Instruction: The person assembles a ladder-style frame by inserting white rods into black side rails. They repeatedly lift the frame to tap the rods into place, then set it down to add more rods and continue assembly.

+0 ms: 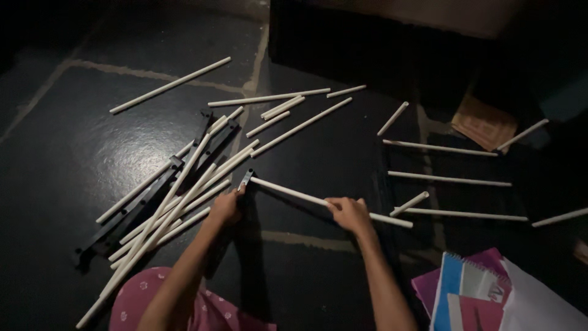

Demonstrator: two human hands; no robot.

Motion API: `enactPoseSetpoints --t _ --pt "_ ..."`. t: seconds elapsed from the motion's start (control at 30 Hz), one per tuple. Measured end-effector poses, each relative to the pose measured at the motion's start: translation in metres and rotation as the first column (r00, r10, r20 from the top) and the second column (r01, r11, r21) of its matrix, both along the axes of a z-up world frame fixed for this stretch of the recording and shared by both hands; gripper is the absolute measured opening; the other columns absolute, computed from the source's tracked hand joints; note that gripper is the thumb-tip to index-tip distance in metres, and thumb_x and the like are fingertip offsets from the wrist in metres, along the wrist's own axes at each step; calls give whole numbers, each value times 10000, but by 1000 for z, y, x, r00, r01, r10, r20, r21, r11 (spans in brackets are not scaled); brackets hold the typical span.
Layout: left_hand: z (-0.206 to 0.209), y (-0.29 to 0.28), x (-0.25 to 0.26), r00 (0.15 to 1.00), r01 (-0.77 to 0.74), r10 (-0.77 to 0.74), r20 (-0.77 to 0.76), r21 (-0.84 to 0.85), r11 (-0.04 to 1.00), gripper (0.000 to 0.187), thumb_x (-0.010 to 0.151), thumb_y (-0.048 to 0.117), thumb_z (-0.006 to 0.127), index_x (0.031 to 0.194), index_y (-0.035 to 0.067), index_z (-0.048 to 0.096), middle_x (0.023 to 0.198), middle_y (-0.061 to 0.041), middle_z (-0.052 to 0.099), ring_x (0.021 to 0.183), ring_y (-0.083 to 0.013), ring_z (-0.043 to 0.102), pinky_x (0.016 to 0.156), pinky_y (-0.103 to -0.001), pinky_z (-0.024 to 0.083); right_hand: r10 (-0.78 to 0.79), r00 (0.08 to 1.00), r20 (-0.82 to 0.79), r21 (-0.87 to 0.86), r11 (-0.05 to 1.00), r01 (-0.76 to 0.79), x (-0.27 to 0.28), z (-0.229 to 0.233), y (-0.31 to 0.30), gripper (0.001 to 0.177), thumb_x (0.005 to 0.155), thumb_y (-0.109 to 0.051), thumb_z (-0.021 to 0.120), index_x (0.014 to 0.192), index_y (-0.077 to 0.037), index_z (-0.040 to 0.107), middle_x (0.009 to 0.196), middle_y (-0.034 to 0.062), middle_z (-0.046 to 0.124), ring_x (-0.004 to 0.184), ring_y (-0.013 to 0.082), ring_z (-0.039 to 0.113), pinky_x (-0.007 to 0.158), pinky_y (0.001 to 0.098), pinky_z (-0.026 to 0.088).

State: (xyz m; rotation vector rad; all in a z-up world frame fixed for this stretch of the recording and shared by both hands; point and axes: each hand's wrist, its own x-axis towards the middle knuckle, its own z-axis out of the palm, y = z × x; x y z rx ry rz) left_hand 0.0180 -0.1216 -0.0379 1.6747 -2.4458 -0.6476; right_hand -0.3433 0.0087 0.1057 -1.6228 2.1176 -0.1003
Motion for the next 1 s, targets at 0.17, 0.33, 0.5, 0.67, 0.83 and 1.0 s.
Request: enactPoseSetpoints --t 0.17,0.33,0.5,0.67,0.83,1.0 --pt "9 7 -1 1000 2 -3 -5 -57 998 792 799 134 674 1522 239 368 1283 -173 616 1066 -460 618 918 -528 518 -109 993 -46 -87 991 105 13 -31 25 307 1045 -392 549 1301 -346 711 1031 -5 727 944 146 648 1002 372 394" --pt "10 3 25 972 -47 29 -231 -75 996 686 769 129 688 1434 191 530 1137 -185 681 1043 -410 652 891 -488 535 -64 970 -235 -280 960 -4 27 -49 39 501 916 -337 664 1415 -298 635 1318 56 606 1250 226 479 1083 552 233" --pt "-8 -2 72 976 -211 209 -57 -457 864 134 888 156 646 1014 112 658 1008 -109 670 1012 -338 679 811 -462 560 -131 971 -200 -280 957 72 13 -43 44 467 934 -333 667 1394 -262 628 1339 50 589 1322 223 465 1137 525 234" --pt "-9 7 84 929 -192 322 183 -506 841 135 833 201 647 944 128 666 1057 -89 648 923 -303 671 683 -460 560 -163 977 -134 -293 949 118 17 -34 42 409 957 -332 649 1361 -267 660 1324 30 604 1333 209 473 1150 515 240" --pt "-6 23 91 834 -231 522 179 -745 625 132 902 215 610 993 129 654 961 -37 626 924 -236 677 699 -434 521 -164 974 -159 -277 954 115 20 -34 39 400 947 -340 658 1337 -252 674 1316 34 599 1298 208 492 1135 504 253" --pt "-19 20 118 818 -280 524 236 -633 722 67 954 168 577 985 127 620 960 -61 621 900 -258 673 721 -452 537 -142 983 -118 -263 959 107 21 -37 38 371 954 -343 650 1314 -262 690 1283 23 613 1266 197 523 1130 490 282"
